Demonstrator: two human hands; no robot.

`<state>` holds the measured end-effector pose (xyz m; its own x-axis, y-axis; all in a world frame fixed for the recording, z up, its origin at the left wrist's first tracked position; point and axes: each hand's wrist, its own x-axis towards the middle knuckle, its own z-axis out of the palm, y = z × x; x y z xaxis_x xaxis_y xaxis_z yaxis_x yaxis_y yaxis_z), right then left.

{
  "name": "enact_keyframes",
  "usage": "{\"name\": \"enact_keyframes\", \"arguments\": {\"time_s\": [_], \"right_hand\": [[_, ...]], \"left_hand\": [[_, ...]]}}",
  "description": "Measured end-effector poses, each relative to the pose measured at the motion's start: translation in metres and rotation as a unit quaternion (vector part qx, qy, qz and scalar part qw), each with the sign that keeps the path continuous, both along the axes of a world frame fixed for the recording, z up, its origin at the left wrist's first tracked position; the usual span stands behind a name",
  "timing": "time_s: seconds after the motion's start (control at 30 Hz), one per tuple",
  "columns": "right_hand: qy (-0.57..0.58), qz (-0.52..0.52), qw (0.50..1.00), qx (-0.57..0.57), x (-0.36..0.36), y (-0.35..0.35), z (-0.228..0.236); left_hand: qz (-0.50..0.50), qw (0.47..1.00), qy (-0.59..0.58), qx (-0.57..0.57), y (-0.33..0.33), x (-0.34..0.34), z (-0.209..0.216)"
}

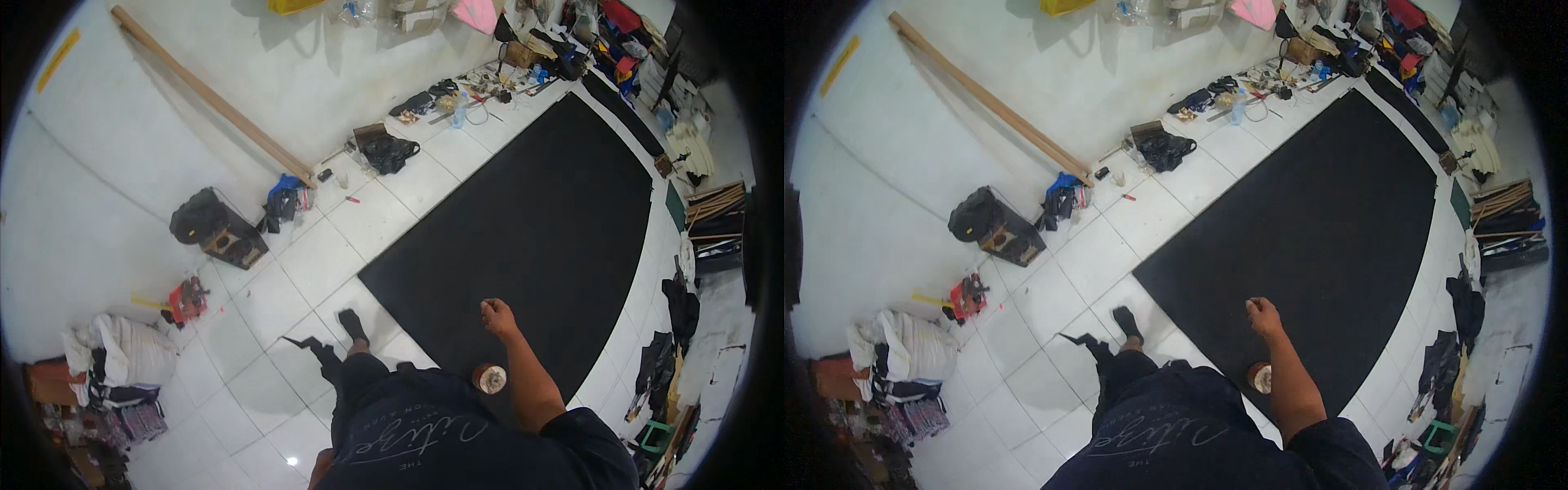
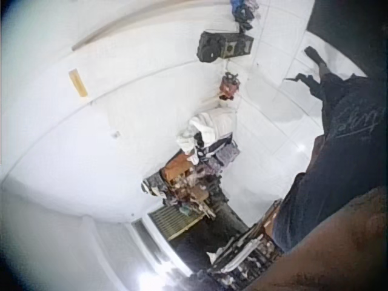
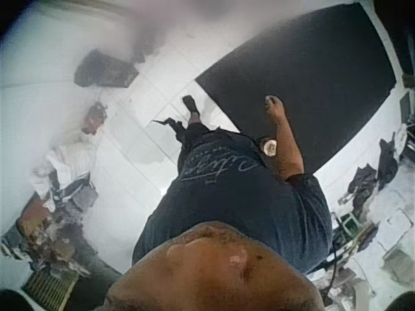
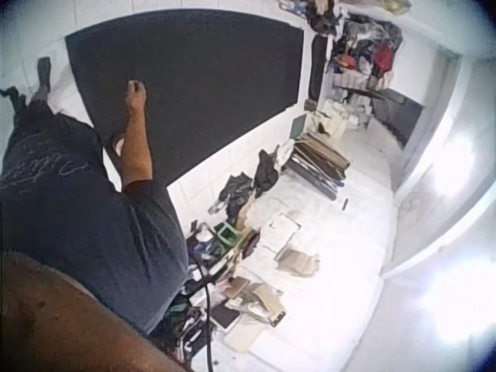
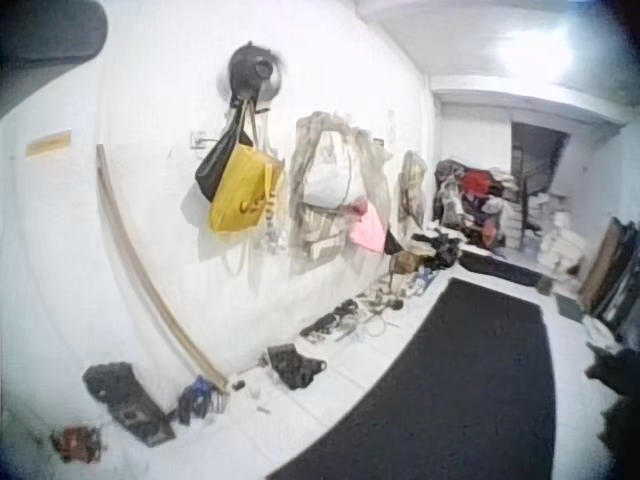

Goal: The person spreads a large piece of black fabric on the floor, aligns the edges, and uses a wooden pole to smooth and flatten the material.

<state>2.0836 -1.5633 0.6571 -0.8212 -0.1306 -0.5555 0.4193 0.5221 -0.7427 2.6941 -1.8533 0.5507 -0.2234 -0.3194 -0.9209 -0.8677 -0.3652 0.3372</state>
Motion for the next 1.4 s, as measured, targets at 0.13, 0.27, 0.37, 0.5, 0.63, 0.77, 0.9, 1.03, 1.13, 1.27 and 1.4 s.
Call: {"name": "enact_keyframes", "arguments": {"time_s": [0.13, 0.27, 0.37, 0.5, 0.63, 0.77, 0.9, 1.03, 1.13, 1.27, 1.4], "right_hand": [[-0.016, 0.011, 0.998, 0.06, -0.045, -0.037, -0.049], [-0.007, 0.229, 0.943, 0.24, -0.019, -0.12, -0.079], [-0.005, 0.118, 0.981, 0.152, -0.031, -0.17, -0.063], [0.08, 0.106, 0.988, 0.079, -0.096, -0.282, -0.041], [0.002, 0.081, 0.996, 0.043, -0.181, -0.343, 0.032], [0.058, 0.323, 0.944, -0.032, -0.251, -0.409, 0.003], [-0.064, 0.561, 0.824, 0.049, -0.279, -0.46, -0.016], [-0.198, 0.457, 0.863, -0.089, -0.298, -0.466, 0.015], [-0.277, 0.433, 0.841, -0.168, -0.304, -0.472, -0.029], [-0.288, 0.393, 0.855, -0.177, -0.334, -0.508, -0.133], [-0.146, 0.254, 0.952, -0.094, -0.407, -0.538, -0.26]], "left_hand": [[0.208, 0.971, -0.031, 0.11, -0.122, -0.076, -0.012], [0.098, 0.987, 0.028, -0.12, -0.351, -0.207, 0.028], [-0.073, 0.964, 0.057, -0.251, -0.428, -0.373, 0.051], [-0.217, 0.905, 0.152, -0.332, -0.529, -0.531, 0.073], [-0.43, 0.832, 0.222, -0.271, -0.502, -0.689, 0.09], [-0.59, 0.73, 0.297, -0.176, -0.516, -0.702, 0.005], [-0.747, 0.631, 0.19, -0.082, -0.491, -0.779, 0.06], [-0.675, 0.727, 0.08, 0.096, -0.526, -0.807, 0.083], [-0.666, 0.705, -0.028, 0.243, -0.524, -0.89, 0.092], [-0.719, 0.589, -0.062, 0.364, -0.556, -0.978, -0.053], [-0.704, 0.672, 0.227, 0.007, -0.596, -1.134, -0.222]]}}
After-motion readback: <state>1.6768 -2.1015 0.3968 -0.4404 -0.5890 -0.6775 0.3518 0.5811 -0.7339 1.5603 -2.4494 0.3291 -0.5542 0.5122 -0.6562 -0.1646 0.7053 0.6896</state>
